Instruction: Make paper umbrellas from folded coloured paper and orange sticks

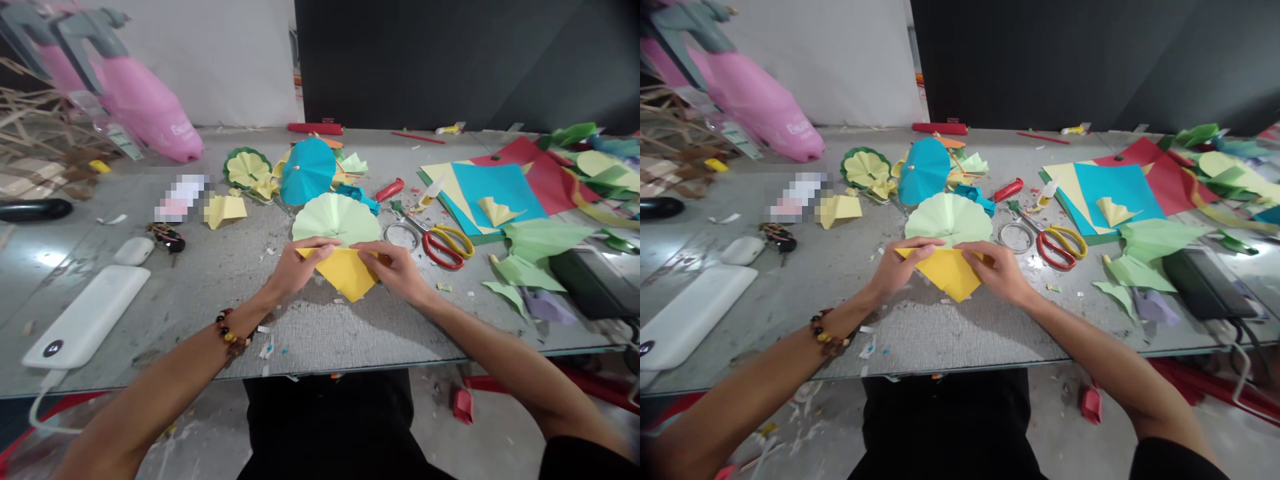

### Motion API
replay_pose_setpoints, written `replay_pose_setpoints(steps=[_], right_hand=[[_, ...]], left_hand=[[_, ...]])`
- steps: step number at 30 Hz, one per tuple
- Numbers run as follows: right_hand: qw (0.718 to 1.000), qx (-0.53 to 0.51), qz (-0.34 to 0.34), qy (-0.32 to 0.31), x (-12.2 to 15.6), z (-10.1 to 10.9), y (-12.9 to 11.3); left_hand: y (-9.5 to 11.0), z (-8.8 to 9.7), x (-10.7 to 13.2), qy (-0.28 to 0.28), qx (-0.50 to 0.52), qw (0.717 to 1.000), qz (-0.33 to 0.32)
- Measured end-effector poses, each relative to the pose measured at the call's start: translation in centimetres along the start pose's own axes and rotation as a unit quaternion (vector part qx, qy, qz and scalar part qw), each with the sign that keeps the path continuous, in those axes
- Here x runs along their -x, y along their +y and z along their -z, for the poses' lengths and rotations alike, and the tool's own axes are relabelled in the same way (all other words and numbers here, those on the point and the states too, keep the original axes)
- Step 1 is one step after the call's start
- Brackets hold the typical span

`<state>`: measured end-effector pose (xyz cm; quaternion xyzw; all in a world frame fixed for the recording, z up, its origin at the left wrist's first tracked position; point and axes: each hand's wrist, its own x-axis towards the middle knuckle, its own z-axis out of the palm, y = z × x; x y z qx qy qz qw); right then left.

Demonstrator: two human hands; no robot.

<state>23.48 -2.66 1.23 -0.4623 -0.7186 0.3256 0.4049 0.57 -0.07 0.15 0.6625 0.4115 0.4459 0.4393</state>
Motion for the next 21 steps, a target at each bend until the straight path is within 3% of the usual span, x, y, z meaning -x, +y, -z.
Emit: replay_pose_setpoints(steps=[4, 9, 11, 15, 21], right_hand=[[0.995, 0.087, 0.049, 0.002, 0.07, 0.16, 0.24], [0.971, 0.193, 0.137, 0.023, 0.18, 0.10, 0.82], [0.962, 0.215, 0.165, 0.026, 0.22, 0.11, 0.81], [0.958, 0.221, 0.174, 0.048, 0.27, 0.25, 0.55], [0.929, 0.295, 0.195, 0.107, 0.00, 0.56, 0.74]], left_hand=[[0.13, 0.43, -0.19, -0.005, -0.025, 1.000, -0.008], [-0.41, 0.80, -0.56, -0.104, -0.015, 0.994, 0.033], [-0.48, 0.93, -0.63, -0.117, -0.027, 0.992, 0.030], [-0.37, 1.03, -0.64, -0.133, -0.013, 0.990, 0.036], [-0.63, 0.64, -0.54, -0.167, 0.046, 0.984, 0.052]])
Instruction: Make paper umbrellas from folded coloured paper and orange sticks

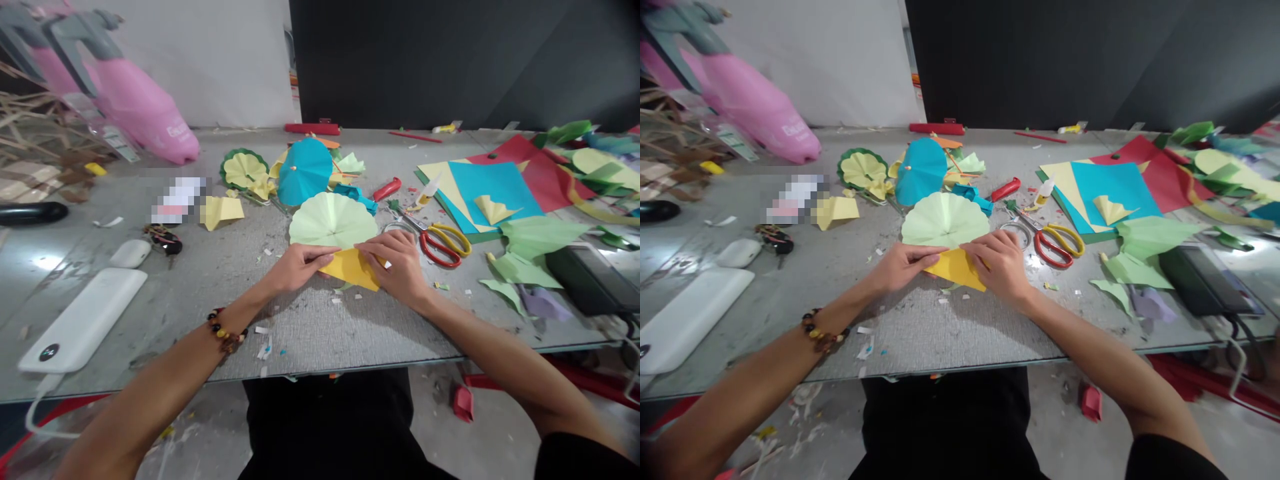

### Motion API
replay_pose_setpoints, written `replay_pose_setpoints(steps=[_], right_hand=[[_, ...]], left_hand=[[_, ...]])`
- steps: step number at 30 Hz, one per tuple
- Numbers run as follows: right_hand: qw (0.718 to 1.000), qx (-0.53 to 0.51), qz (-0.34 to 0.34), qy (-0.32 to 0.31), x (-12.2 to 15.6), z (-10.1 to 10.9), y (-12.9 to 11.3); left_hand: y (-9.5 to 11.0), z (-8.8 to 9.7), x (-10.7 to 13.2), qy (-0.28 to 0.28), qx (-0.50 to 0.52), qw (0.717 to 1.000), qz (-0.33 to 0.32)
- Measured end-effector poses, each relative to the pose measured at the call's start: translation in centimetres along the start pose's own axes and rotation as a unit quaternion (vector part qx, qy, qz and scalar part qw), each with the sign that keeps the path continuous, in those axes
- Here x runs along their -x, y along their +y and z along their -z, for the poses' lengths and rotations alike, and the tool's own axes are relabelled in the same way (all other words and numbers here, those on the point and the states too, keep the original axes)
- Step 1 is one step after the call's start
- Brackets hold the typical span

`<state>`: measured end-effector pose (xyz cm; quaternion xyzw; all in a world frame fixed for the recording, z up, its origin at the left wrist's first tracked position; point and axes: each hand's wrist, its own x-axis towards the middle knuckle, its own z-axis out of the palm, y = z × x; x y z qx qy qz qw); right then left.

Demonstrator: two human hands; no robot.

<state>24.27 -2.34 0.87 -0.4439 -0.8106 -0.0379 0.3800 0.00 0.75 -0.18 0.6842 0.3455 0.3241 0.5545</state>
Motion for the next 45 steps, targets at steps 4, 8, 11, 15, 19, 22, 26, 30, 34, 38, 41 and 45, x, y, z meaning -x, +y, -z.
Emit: replay_pose_setpoints(steps=[4, 8, 11, 15, 19, 22, 26, 30, 34, 38, 41, 45], right_hand=[[1.000, 0.007, -0.002, 0.012, -0.1, 0.1, 0.1], [1.000, 0.007, 0.004, 0.012, 0.0, 0.1, 0.1], [1.000, 0.011, 0.011, 0.016, 0.1, 0.1, 0.3], [0.999, 0.036, 0.021, 0.019, 0.1, 0.0, 0.5], [0.995, 0.065, 0.069, 0.008, 0.3, -0.3, 0.1], [0.990, 0.069, 0.110, -0.061, 0.4, -0.5, -0.3], [0.984, 0.080, 0.132, -0.086, 0.4, -0.8, -0.5], [0.985, 0.074, 0.152, -0.045, 0.4, -0.9, 0.0], [0.984, 0.090, 0.154, -0.026, 0.4, -0.8, 0.4], [0.988, 0.084, 0.131, -0.010, 0.3, -0.6, 0.8], [0.990, 0.073, 0.122, -0.009, 0.3, -0.5, 1.0], [0.992, 0.062, 0.112, -0.015, 0.3, -0.6, 0.9]], left_hand=[[-0.3, -0.1, 0.1, -0.009, 0.010, 1.000, -0.004], [-0.8, -0.1, 0.2, -0.044, -0.035, 0.998, -0.030], [-1.0, -0.3, 0.3, -0.053, -0.048, 0.997, -0.032], [-0.6, -0.7, 0.6, 0.051, -0.121, 0.990, -0.044], [-0.1, -1.2, 0.8, 0.103, -0.148, 0.981, -0.071], [-0.2, -1.5, 0.8, 0.116, -0.121, 0.983, -0.074], [-0.3, -1.8, 0.7, 0.101, -0.038, 0.993, -0.049], [-0.1, -1.8, 0.7, 0.080, -0.028, 0.995, -0.053], [0.0, -1.5, 0.8, 0.110, -0.172, 0.968, -0.143], [0.1, -1.1, 0.9, 0.135, -0.258, 0.935, -0.204], [0.0, -0.8, 0.8, 0.121, -0.270, 0.925, -0.238], [-0.3, -0.5, 0.7, 0.108, -0.282, 0.917, -0.262]])
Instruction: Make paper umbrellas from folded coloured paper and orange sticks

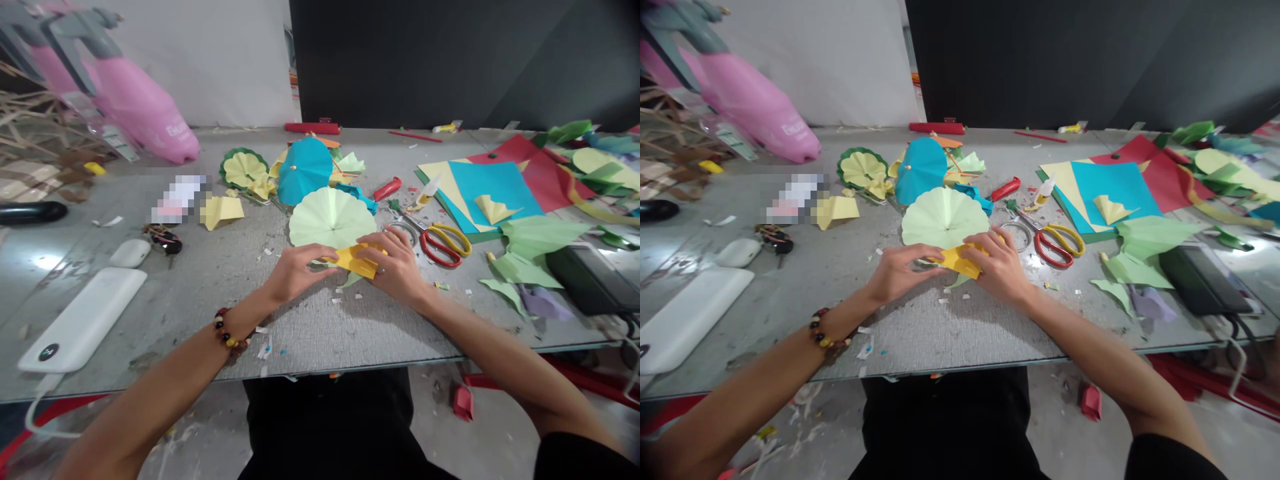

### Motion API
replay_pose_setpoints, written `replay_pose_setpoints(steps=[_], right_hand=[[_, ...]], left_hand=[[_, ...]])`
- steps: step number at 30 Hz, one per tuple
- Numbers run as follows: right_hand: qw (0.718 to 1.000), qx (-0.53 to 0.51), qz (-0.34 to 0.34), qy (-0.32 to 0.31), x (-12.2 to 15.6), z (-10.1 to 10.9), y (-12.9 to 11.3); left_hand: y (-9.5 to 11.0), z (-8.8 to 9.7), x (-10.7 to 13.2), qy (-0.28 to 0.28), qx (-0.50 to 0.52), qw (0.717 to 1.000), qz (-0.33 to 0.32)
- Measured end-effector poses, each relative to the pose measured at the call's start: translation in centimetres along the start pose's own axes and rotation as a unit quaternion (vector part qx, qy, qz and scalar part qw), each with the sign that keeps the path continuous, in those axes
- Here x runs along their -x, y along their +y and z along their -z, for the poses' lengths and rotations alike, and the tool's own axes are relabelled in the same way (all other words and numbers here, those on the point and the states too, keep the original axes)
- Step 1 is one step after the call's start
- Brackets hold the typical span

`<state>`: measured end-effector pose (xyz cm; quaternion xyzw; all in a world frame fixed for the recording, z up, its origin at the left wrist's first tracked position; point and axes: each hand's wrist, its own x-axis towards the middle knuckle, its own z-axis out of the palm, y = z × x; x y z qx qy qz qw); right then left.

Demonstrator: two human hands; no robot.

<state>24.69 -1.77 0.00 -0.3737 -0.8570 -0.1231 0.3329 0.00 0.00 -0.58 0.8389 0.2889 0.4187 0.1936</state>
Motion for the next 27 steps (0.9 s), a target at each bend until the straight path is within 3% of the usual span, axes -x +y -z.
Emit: replay_pose_setpoints(steps=[11, 18, 27], right_hand=[[1.000, -0.028, 0.005, -0.008, -0.06, -0.14, -0.12], [0.998, -0.048, 0.027, 0.017, -0.31, 0.22, -0.41], [0.998, -0.044, 0.030, 0.019, -0.48, 0.17, -0.37]], left_hand=[[-0.16, -0.12, 0.11, 0.004, -0.005, 1.000, -0.019], [0.58, -0.36, 0.09, 0.031, -0.012, 0.999, 0.011], [0.45, -0.65, 0.21, 0.039, -0.016, 0.999, -0.025]])
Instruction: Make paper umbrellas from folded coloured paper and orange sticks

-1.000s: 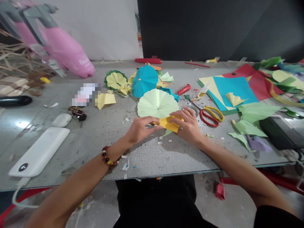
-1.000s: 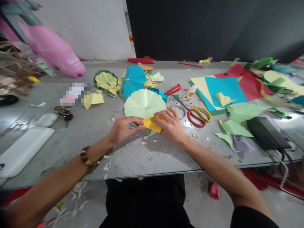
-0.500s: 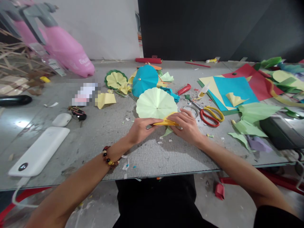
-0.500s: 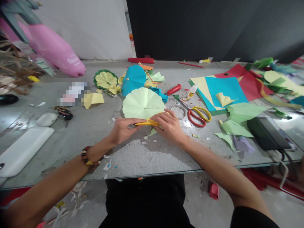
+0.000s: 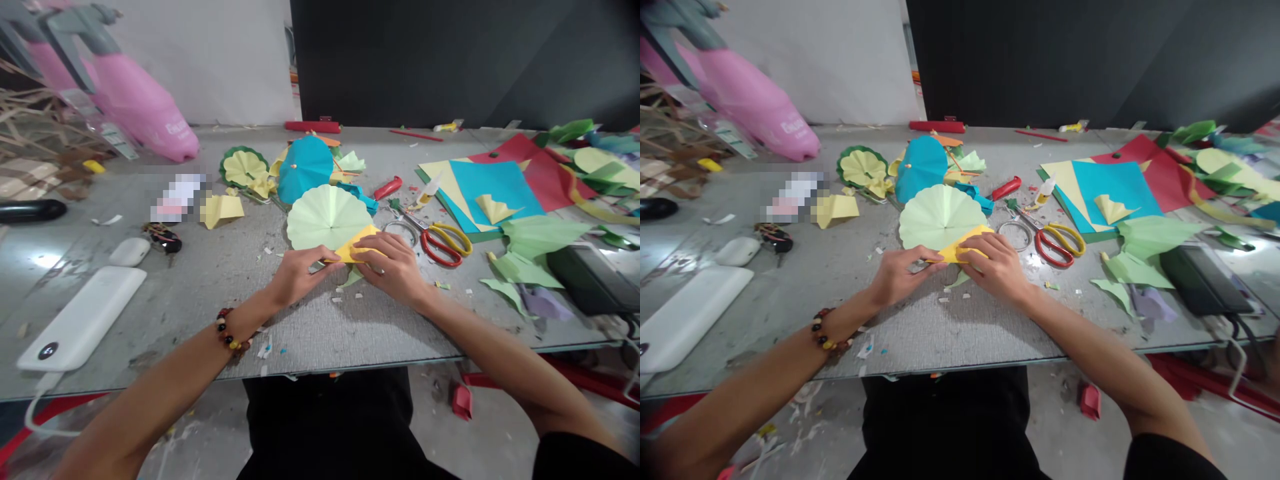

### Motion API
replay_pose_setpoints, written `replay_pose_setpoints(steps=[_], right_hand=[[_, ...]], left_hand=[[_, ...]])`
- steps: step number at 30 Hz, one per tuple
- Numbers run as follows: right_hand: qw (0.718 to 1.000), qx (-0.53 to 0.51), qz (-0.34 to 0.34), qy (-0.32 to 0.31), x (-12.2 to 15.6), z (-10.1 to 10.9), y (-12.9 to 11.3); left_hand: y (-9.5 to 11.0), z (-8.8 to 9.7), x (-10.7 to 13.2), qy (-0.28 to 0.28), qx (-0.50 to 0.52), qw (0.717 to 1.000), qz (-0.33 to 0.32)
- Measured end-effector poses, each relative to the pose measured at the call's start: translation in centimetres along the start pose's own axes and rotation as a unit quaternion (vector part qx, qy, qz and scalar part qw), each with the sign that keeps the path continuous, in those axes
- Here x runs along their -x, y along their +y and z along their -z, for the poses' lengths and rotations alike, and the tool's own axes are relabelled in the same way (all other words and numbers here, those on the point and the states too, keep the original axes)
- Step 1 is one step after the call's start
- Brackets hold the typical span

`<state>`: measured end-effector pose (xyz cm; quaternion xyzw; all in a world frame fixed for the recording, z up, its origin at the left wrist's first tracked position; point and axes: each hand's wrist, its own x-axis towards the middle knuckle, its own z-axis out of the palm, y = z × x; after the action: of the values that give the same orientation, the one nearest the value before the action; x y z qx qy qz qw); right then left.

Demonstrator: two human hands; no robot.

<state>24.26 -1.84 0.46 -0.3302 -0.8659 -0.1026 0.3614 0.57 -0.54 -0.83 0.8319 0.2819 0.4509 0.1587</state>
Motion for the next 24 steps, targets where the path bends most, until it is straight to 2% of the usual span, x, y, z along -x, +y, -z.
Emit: replay_pose_setpoints(steps=[7, 12, 19, 24], right_hand=[[0.999, -0.015, -0.015, -0.046, 0.11, 0.17, 0.13], [0.997, -0.046, -0.020, -0.060, 0.18, 0.00, 0.46], [0.993, -0.092, -0.063, -0.030, 0.19, -0.15, 0.29], [0.993, -0.087, -0.077, -0.013, 0.25, -0.33, 0.23]], left_hand=[[-0.07, 0.12, -0.01, -0.057, -0.046, 0.993, -0.089], [-0.22, 0.25, 0.21, -0.078, -0.068, 0.987, -0.120], [0.11, 0.44, 0.06, -0.072, -0.074, 0.988, -0.115], [0.45, 0.39, -0.14, -0.035, -0.042, 0.994, -0.094]])
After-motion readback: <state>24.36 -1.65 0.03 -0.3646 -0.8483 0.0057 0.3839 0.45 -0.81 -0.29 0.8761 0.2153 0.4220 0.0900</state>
